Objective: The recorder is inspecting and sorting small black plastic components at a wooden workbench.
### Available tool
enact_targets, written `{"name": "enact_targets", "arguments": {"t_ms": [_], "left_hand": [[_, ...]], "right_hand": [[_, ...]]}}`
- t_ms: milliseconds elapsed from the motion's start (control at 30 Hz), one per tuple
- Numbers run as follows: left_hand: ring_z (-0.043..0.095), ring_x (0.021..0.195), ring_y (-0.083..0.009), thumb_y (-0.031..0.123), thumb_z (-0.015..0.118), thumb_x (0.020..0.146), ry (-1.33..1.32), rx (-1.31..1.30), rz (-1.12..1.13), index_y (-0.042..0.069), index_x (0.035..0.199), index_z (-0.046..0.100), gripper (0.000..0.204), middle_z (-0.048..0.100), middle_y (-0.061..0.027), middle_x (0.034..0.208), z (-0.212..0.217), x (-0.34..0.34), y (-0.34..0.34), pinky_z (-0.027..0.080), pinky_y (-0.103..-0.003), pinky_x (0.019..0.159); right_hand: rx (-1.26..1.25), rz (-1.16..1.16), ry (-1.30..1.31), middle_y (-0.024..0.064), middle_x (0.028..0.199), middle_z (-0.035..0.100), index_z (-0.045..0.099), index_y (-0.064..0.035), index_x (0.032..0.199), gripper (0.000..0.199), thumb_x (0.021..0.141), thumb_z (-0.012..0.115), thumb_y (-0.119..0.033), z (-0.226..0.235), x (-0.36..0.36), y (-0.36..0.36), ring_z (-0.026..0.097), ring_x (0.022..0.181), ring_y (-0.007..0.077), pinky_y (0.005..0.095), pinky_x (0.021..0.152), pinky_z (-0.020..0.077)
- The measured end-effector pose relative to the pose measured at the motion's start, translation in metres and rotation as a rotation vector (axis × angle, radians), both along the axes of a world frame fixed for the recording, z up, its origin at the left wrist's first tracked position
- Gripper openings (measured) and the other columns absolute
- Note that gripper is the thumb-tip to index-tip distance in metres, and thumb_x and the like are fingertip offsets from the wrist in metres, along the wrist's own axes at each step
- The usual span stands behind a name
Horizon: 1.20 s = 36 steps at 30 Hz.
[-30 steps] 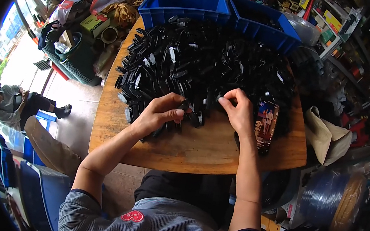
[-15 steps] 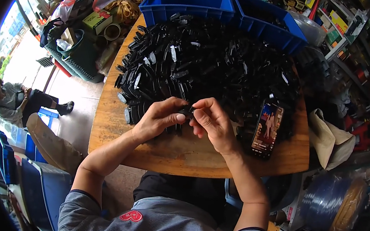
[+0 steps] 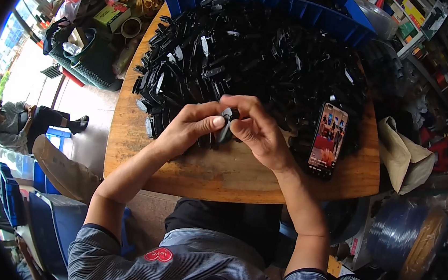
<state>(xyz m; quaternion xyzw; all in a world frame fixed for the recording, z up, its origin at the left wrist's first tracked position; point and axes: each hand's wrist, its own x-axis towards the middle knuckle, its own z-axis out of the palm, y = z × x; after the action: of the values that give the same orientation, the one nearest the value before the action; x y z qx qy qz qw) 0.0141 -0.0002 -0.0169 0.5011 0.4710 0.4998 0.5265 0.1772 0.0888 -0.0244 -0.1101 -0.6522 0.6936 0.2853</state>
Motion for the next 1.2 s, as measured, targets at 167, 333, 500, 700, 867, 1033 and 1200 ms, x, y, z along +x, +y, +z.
{"name": "enact_targets", "arguments": {"t_ms": [167,333,500,700,867,1033,1200], "left_hand": [[0.049,0.061,-0.0085,0.045,0.052,0.088,-0.104,0.003,-0.143,0.002,0.127,0.038,0.06,0.049,-0.0007,0.076,-0.009,0.016,0.001,0.039,-0.021,0.054],[0.047,0.061,-0.0076,0.024,0.056,0.087,-0.144,0.052,0.093,0.002,0.105,0.05,0.029,0.048,0.0004,0.071,0.008,-0.006,-0.009,0.039,-0.022,0.054],[0.052,0.079,-0.012,-0.005,0.062,0.067,0.312,0.265,0.059,0.007,0.091,0.052,0.029,0.052,-0.0021,0.081,-0.013,0.005,0.003,0.043,-0.027,0.071],[0.058,0.079,-0.0262,0.01,0.066,0.068,1.085,0.585,0.104,0.008,0.09,0.059,0.023,0.059,-0.0054,0.079,-0.039,0.014,0.01,0.048,-0.036,0.068],[0.057,0.085,-0.0283,0.008,0.067,0.072,0.838,0.523,0.21,0.004,0.102,0.06,0.031,0.058,-0.0112,0.099,-0.018,0.009,0.013,0.049,-0.035,0.074],[0.054,0.091,-0.0263,0.01,0.068,0.07,1.018,0.646,0.096,0.005,0.102,0.061,0.033,0.058,-0.0088,0.1,-0.032,0.018,0.026,0.048,-0.035,0.077],[0.051,0.087,-0.0245,0.01,0.067,0.068,1.08,0.528,-0.018,0.006,0.1,0.062,0.033,0.056,-0.0066,0.096,-0.036,0.018,0.019,0.046,-0.034,0.078]], "right_hand": [[0.317,-0.133,0.001,0.0051,0.105,0.053,0.054,-0.0022,0.105,0.041,0.084,0.062,-0.037,-0.002,0.004,0.004,0.049,0.095,0.0112,0.0229,0.08,0.041],[0.539,-0.376,-0.418,-0.0042,0.072,0.055,0.057,-0.0048,0.09,0.023,0.081,0.069,-0.022,0.007,0.032,0.03,0.046,0.063,0.0021,0.0185,0.058,0.0393],[1.019,-0.337,-0.563,0.0059,0.071,0.058,0.058,-0.0056,0.081,0.023,0.073,0.07,-0.023,-0.008,0.014,0.014,0.06,0.07,0.0229,0.0341,0.058,0.0461],[0.905,-0.161,-0.507,0.0086,0.079,0.059,0.058,-0.0038,0.085,0.016,0.073,0.066,-0.01,-0.008,0.021,0.019,0.061,0.072,0.0241,0.0342,0.061,0.0467],[0.716,-0.184,-0.487,0.0092,0.079,0.059,0.057,-0.0013,0.085,0.015,0.071,0.063,0.002,-0.007,0.023,0.026,0.06,0.07,0.0215,0.0305,0.061,0.0463],[0.781,-0.503,-0.771,0.0094,0.069,0.061,0.057,-0.0046,0.078,0.015,0.075,0.068,-0.015,0.012,0.033,0.03,0.061,0.064,0.0273,0.0363,0.055,0.046],[0.9,-0.362,-0.855,0.0099,0.068,0.061,0.058,-0.0016,0.081,0.021,0.073,0.071,-0.017,-0.008,0.036,0.031,0.059,0.058,0.0247,0.0337,0.055,0.0444]]}}
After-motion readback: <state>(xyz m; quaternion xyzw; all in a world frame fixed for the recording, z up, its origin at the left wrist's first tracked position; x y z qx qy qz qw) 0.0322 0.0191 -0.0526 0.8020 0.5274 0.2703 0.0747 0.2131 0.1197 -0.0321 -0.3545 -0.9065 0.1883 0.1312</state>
